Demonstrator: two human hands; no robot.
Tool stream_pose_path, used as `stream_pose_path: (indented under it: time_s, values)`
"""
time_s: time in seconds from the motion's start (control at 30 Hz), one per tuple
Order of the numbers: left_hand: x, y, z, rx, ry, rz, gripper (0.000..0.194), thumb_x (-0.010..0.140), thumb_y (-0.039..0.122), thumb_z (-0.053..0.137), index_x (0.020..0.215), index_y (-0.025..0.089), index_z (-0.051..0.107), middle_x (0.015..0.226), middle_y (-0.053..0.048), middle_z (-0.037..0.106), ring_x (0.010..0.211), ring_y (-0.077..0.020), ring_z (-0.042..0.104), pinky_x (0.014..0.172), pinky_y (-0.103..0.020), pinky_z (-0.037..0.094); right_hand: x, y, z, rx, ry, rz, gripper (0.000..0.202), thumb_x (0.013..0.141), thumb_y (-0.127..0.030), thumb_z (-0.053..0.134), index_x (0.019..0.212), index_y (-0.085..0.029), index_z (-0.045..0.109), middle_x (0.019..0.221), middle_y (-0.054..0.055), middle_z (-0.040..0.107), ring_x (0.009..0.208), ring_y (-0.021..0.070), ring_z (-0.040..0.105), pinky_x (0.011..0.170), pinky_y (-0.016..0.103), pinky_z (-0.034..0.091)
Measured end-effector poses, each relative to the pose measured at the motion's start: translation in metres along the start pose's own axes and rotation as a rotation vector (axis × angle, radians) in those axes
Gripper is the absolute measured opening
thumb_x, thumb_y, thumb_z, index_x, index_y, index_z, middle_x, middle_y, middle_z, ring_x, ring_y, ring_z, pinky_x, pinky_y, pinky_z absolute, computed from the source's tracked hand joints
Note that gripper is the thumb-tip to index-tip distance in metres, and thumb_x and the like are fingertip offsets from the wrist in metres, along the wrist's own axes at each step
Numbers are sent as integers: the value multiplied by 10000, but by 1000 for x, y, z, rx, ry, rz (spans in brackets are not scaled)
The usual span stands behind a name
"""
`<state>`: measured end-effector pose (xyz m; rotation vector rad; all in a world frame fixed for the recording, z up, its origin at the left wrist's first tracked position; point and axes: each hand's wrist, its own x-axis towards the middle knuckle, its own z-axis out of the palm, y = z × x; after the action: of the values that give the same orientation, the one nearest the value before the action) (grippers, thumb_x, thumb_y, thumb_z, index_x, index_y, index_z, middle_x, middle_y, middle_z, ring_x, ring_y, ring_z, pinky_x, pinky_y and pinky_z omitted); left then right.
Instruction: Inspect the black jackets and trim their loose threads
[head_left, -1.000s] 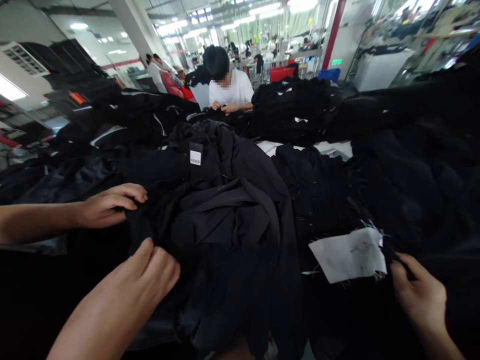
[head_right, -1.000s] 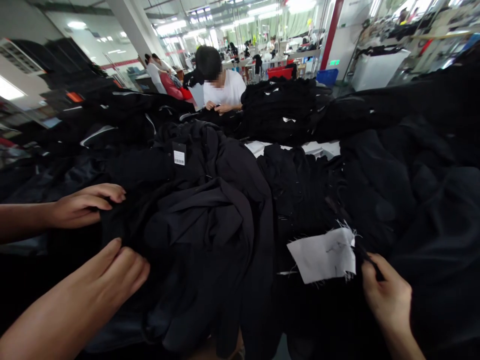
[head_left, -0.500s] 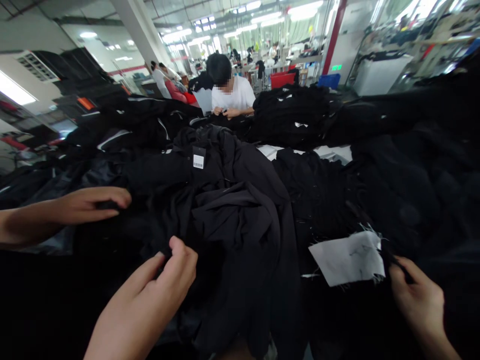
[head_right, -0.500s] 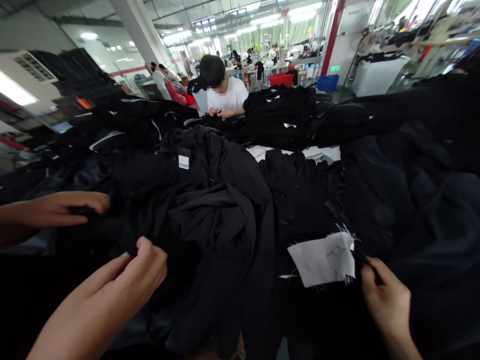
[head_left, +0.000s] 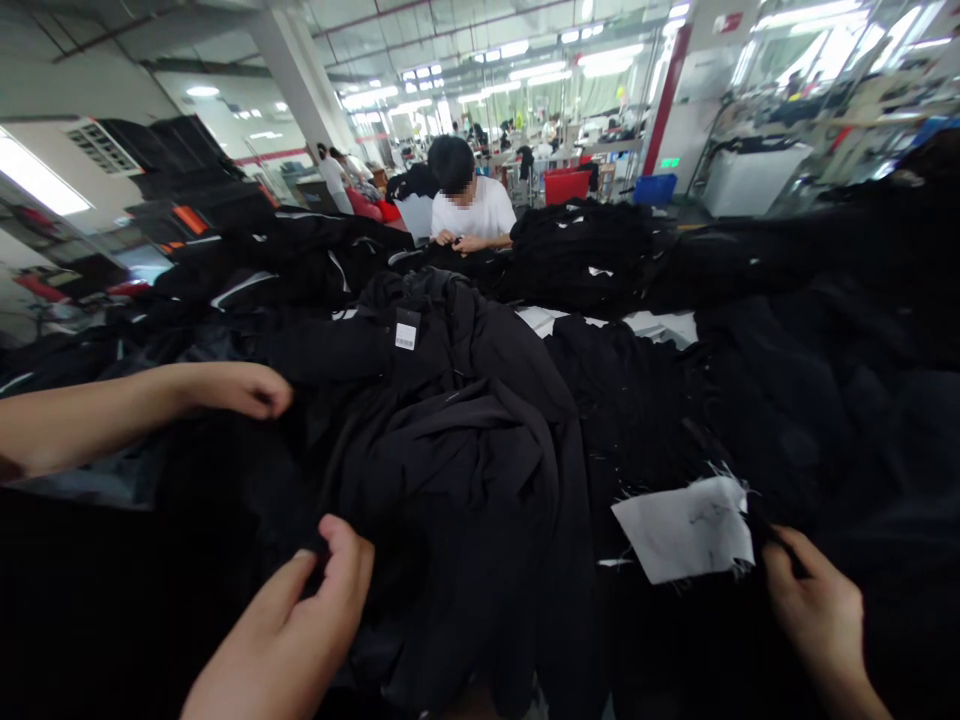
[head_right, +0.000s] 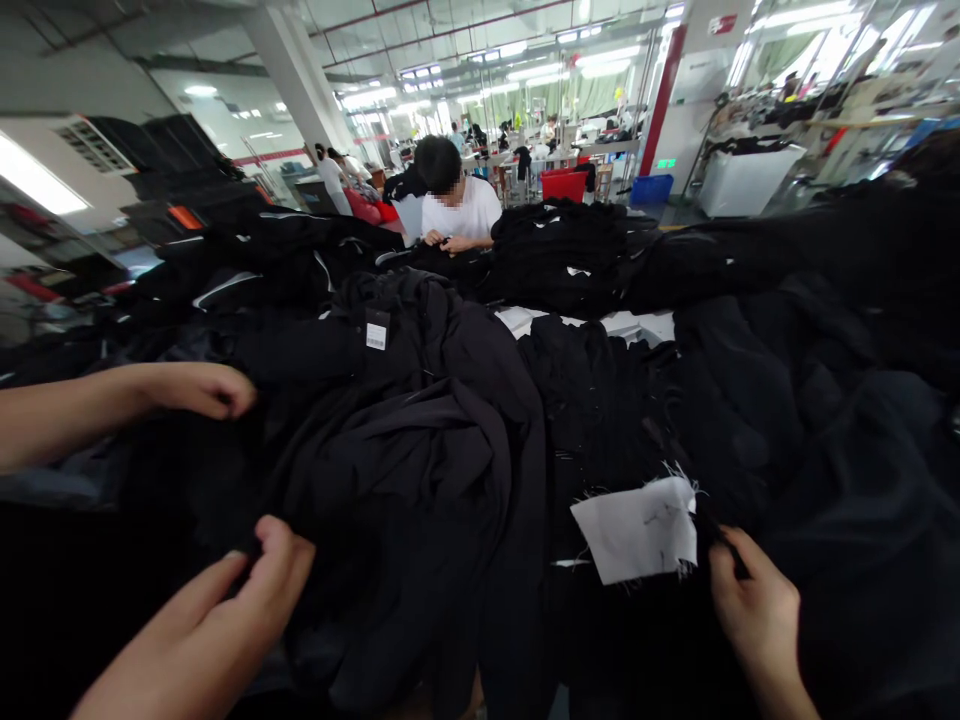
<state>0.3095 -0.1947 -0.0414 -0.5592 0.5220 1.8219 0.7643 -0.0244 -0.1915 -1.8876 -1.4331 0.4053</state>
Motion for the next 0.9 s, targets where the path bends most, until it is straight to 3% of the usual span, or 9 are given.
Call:
stream_pose_path:
  time_s: [0.1, 0.2, 0.43, 0.57, 0.7, 0.8, 0.9]
  values:
    - [4, -9, -10, -406, 126, -46, 579, 892, 56, 241, 1450, 172, 337, 1200, -125, 580, 1107, -167, 640, 767, -239, 640, 1, 1, 0, -11, 29, -46, 453, 731, -466, 483, 940, -127, 697, 810, 85, 712, 479, 157, 557, 512, 259, 460]
    - [3, -17, -18, -525, 87, -107, 558, 898, 65, 238, 1438, 157, 344, 1233, -140, 557, 1173, -183, 606, 794, -250, 635, 3, 2, 1, -4, 34, -58, 456, 713, -462, 488, 926, -118, 698, 737, 82, 701, 422, 143, 517, 466, 260, 432]
    - [7, -16, -22, -486, -20, -164, 503, 906, 70, 266, 1385, 172, 382, 1168, -119, 577, 1124, -170, 625, 792, -245, 622, 2, 3, 0, 20, -1, -32, 464, 698, -469, 497, 918, -112, 695, 640, 65, 674, 377, 158, 504, 411, 273, 396]
    - [7, -17, -13, -417, -15, -114, 416, 974, 215, 339, 1374, 124, 407, 1141, -124, 573, 1103, -170, 628, 858, -264, 597, 5, 12, 2, 1, 21, -83, 440, 718, -465, 508, 922, -127, 703, 677, 65, 695, 433, 175, 559, 441, 265, 422]
    - [1, -14, -12, -354, -69, -92, 495, 984, 363, 400, 1405, 103, 396, 1159, -136, 567, 1152, -179, 609, 924, -248, 556, 7, 16, 3, -41, 13, -48, 443, 712, -458, 509, 930, -126, 705, 695, 74, 704, 484, 206, 597, 479, 279, 451]
    - [-3, -9, -13, -409, -124, -120, 545, 983, 403, 403, 1438, 109, 339, 1190, -152, 560, 1199, -196, 589, 948, -274, 551, 7, 13, 1, -54, -5, -26, 451, 720, -452, 502, 941, -117, 708, 721, 90, 711, 540, 229, 622, 492, 285, 460]
    - [-4, -10, -14, -478, -158, -143, 475, 1005, 360, 352, 1422, 134, 324, 1119, -128, 584, 1138, -175, 624, 912, -289, 578, 6, 8, 0, -44, 3, -27, 445, 723, -437, 509, 946, -109, 710, 726, 97, 712, 518, 219, 613, 485, 284, 463]
